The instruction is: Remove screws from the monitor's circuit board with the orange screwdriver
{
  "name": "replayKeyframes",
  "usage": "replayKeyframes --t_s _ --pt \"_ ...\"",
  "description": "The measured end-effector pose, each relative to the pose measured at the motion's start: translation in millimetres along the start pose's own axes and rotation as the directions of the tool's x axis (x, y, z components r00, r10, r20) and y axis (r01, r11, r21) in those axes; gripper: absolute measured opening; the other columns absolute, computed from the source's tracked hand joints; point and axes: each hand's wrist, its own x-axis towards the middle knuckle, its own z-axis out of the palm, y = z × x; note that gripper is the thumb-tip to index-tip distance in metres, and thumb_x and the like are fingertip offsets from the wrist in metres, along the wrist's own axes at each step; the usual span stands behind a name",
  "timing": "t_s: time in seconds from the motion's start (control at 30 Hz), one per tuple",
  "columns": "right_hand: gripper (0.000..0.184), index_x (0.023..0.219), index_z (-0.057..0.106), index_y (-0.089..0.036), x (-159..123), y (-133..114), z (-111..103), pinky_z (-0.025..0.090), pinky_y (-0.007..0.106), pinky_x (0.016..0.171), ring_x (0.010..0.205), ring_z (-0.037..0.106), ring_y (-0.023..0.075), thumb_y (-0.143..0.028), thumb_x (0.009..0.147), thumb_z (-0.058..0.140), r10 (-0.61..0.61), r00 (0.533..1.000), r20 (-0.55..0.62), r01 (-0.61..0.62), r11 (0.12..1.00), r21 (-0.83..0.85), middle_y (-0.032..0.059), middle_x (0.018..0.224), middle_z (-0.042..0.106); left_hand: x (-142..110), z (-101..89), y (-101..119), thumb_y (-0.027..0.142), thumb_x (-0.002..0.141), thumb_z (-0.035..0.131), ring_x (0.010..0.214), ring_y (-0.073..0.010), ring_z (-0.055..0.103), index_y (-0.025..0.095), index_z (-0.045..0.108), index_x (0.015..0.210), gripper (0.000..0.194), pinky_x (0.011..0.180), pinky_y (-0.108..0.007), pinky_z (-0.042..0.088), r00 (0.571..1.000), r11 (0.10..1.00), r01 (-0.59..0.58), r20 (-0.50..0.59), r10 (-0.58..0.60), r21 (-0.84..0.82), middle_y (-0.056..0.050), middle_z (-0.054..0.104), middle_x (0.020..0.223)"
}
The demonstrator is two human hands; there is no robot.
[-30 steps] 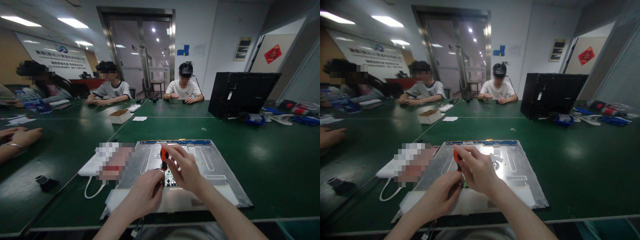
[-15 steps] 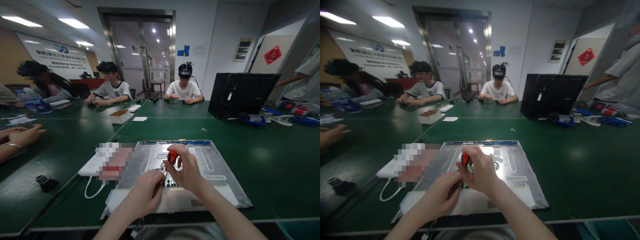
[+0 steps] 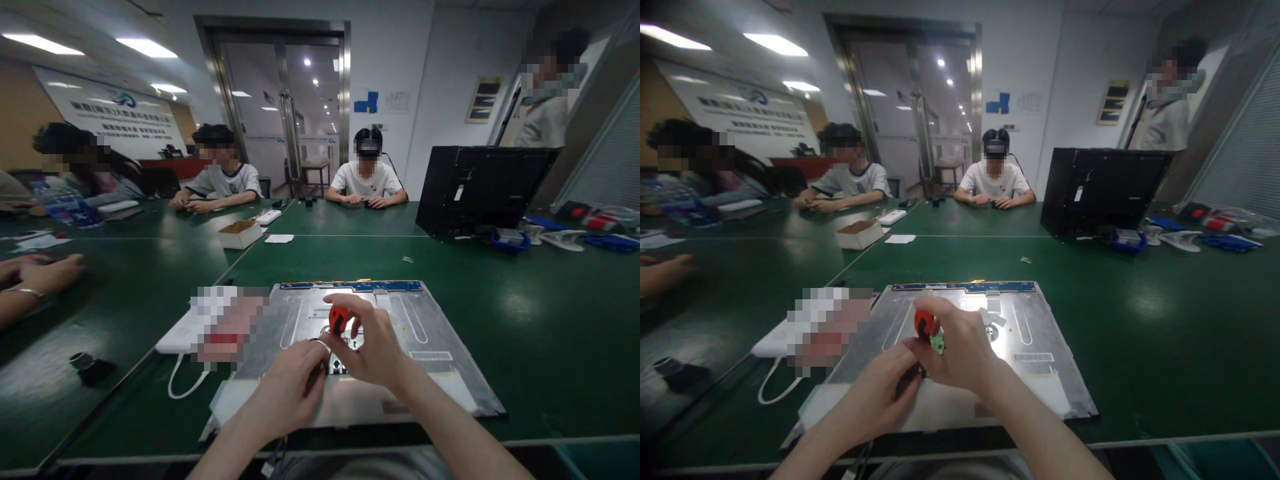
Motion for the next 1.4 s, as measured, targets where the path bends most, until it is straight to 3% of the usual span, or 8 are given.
replayKeyframes --t_s 0.1,0.27,0.4,0.67,0.77,0.93,1.1,1.4 --pt "0.036 0.119 0.042 -0.024 -2 1 4 0.048 0.021 0.047 0.059 0.062 0.0119 -0.030 0.091 0.063 0.007 0.996 -0.094 -0.010 0.999 -0.030 0.0032 0.090 0.068 0 0.1 -1 0.011 0.082 0.042 0.081 -0.0221 0.059 0.020 0.056 0.089 0.018 0.071 -0.033 0.043 1.000 1.000 0.004 0.011 -0.004 0.002 -0.005 0.064 0.086" --pt "0.035 0.122 0.039 -0.021 -2 -1 6 0.048 0.022 0.049 0.058 0.059 0.0109 -0.023 0.092 0.057 0.003 0.994 -0.113 -0.006 1.000 -0.026 0.0067 0.095 0.067 -1 -0.6 -1 0.010 0.081 0.043 0.082 -0.0219 0.059 0.020 0.055 0.089 0.018 0.073 -0.033 0.044 0.999 1.000 0.025 0.026 -0.025 -0.003 -0.005 0.064 0.086" --pt "0.032 0.124 0.042 -0.022 0 -1 2 0.049 0.022 0.050 0.060 0.059 0.0117 -0.025 0.094 0.054 -0.001 0.999 -0.048 -0.001 0.999 -0.040 0.0035 0.090 0.065 0 -1.5 1 0.010 0.082 0.042 0.083 -0.0218 0.059 0.020 0.056 0.090 0.019 0.074 -0.033 0.044 0.999 1.000 0.022 0.026 -0.021 -0.014 -0.005 0.064 0.088" --pt "0.042 0.139 0.046 -0.025 3 -3 -6 0.055 0.023 0.055 0.077 0.064 0.0137 -0.018 0.098 0.043 0.021 0.997 0.079 -0.019 1.000 -0.019 0.0108 0.119 0.062 0 1.3 0 0.010 0.084 0.042 0.078 -0.0214 0.057 0.020 0.054 0.085 0.016 0.069 -0.032 0.042 1.000 1.000 0.015 0.004 -0.015 0.010 -0.005 0.063 0.083" --pt "0.041 0.139 0.043 -0.023 2 -2 -4 0.052 0.022 0.053 0.073 0.064 0.0133 -0.019 0.098 0.046 0.012 0.996 0.087 -0.013 1.000 0.006 0.0092 0.111 0.067 0 0.6 0 0.010 0.083 0.042 0.079 -0.0214 0.057 0.020 0.055 0.086 0.017 0.070 -0.032 0.043 1.000 1.000 0.008 0.009 -0.008 0.006 -0.005 0.064 0.084" --pt "0.038 0.125 0.043 -0.024 0 0 2 0.046 0.021 0.048 0.059 0.061 0.0117 -0.031 0.093 0.061 0.025 0.998 -0.056 -0.026 0.999 -0.026 0.0009 0.086 0.068 0 -2.1 3 0.010 0.082 0.043 0.078 -0.0219 0.059 0.020 0.056 0.085 0.016 0.070 -0.032 0.043 1.000 1.000 0.027 0.008 -0.027 0.010 -0.005 0.063 0.082" --pt "0.031 0.122 0.044 -0.022 0 -1 3 0.046 0.021 0.048 0.057 0.058 0.0105 -0.029 0.094 0.057 0.048 0.997 -0.065 -0.052 0.997 -0.061 -0.0010 0.080 0.063 0 -2.2 2 0.010 0.082 0.045 0.081 -0.0218 0.060 0.020 0.056 0.088 0.017 0.072 -0.031 0.044 1.000 1.000 0.019 0.013 -0.019 0.004 -0.005 0.064 0.085" --pt "0.046 0.143 0.041 -0.026 2 0 -3 0.053 0.023 0.054 0.072 0.062 0.0126 -0.018 0.097 0.043 0.042 0.996 0.077 -0.041 0.999 -0.012 0.0112 0.122 0.062 0 0.2 2 0.009 0.083 0.042 0.075 -0.0208 0.056 0.020 0.050 0.080 0.014 0.067 -0.031 0.040 1.000 1.000 -0.003 -0.011 0.004 0.025 -0.004 0.061 0.080"
